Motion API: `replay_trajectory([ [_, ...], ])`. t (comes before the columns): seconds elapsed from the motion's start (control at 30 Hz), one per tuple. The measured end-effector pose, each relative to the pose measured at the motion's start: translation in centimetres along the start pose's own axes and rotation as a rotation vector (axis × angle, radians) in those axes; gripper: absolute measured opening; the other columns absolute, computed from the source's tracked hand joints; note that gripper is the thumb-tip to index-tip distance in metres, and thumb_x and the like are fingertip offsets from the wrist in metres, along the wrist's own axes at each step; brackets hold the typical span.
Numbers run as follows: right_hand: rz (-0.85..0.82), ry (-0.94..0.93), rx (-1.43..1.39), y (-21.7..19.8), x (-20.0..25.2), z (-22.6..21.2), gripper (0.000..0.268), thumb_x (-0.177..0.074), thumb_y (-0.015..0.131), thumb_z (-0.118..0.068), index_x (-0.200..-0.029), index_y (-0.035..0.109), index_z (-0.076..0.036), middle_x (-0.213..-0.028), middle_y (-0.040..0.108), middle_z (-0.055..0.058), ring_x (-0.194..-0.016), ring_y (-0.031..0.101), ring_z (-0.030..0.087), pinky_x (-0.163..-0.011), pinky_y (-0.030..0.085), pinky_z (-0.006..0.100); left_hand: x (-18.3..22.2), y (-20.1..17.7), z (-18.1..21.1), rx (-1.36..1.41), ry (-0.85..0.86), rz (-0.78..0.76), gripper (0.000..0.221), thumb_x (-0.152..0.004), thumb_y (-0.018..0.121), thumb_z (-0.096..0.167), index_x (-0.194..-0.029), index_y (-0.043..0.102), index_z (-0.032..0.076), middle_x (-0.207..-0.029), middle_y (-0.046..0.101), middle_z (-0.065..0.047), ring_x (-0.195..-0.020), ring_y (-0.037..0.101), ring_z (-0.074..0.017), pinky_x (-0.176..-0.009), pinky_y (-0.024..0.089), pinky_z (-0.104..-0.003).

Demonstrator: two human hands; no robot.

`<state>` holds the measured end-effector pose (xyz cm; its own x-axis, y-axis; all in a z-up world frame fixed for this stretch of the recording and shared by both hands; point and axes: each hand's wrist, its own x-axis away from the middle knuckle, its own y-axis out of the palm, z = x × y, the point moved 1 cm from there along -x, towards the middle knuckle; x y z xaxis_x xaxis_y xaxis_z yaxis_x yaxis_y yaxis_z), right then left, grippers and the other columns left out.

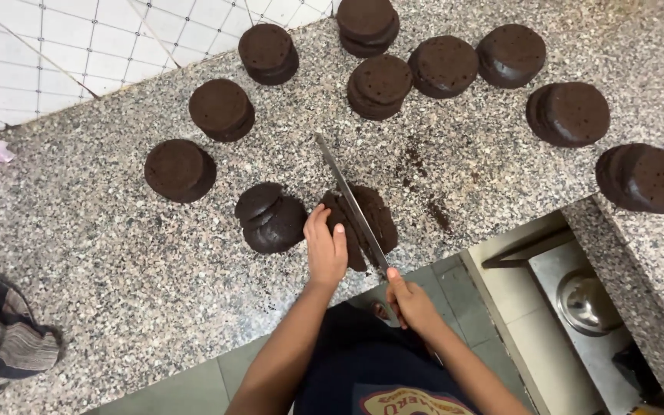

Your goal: Cutting several rounds of chocolate cake into smaller pieces using a knife.

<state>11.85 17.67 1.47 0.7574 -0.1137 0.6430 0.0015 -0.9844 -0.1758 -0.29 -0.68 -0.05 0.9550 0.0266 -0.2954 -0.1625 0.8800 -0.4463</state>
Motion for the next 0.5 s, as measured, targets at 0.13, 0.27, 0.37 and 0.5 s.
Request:
replay_trajectory([
  [0.13,0.047,0.022,0.039,0.4,0.5,0.5,0.073,-0.093,0.041,-0.072,-0.067,0.059,-0.006,-0.052,0.049,0.006,-0.037,0.046,0.017,-0.037,0.038,0.033,0.6,-0.7,0.4,0.016,0.016,0.001,0.045,-0.105,0.049,0.019,-0.14,0.045,-0.007,-0.152,0.044,-0.028,-0.141,0.04,-0.0458,-0.119,0.031,-0.053],
  [0.27,0.04,0.039,0.182,0.7,0.9,1.1,0.079,-0.094,0.04,-0.072,-0.068,0.061,-0.001,-0.053,0.053,0.009,-0.041,0.052,0.019,-0.041,0.043,0.035,1.3,-1.1,1.1,-0.065,-0.038,0.004,0.046,-0.102,0.05,0.015,-0.143,0.046,-0.006,-0.15,0.046,-0.026,-0.14,0.043,-0.0449,-0.119,0.033,-0.052],
  [0.37,0.072,0.05,0.307,1.0,0.4,2.2,0.081,-0.096,0.04,-0.07,-0.072,0.067,0.002,-0.058,0.06,0.015,-0.05,0.06,0.026,-0.052,0.049,0.04,1.4,-1.2,1.0,-0.105,-0.051,-0.005,0.047,-0.102,0.052,0.015,-0.143,0.045,-0.007,-0.149,0.046,-0.027,-0.139,0.044,-0.0453,-0.117,0.034,-0.052],
  [0.5,0.159,-0.005,0.447,2.0,0.1,2.5,0.075,-0.098,0.038,-0.066,-0.087,0.074,0.0,-0.076,0.072,0.025,-0.077,0.071,0.041,-0.077,0.054,0.05,1.2,-1.0,0.6,-0.094,-0.079,-0.002,0.05,-0.1,0.055,0.016,-0.141,0.044,-0.01,-0.146,0.046,-0.029,-0.135,0.044,-0.047,-0.115,0.034,-0.053],
])
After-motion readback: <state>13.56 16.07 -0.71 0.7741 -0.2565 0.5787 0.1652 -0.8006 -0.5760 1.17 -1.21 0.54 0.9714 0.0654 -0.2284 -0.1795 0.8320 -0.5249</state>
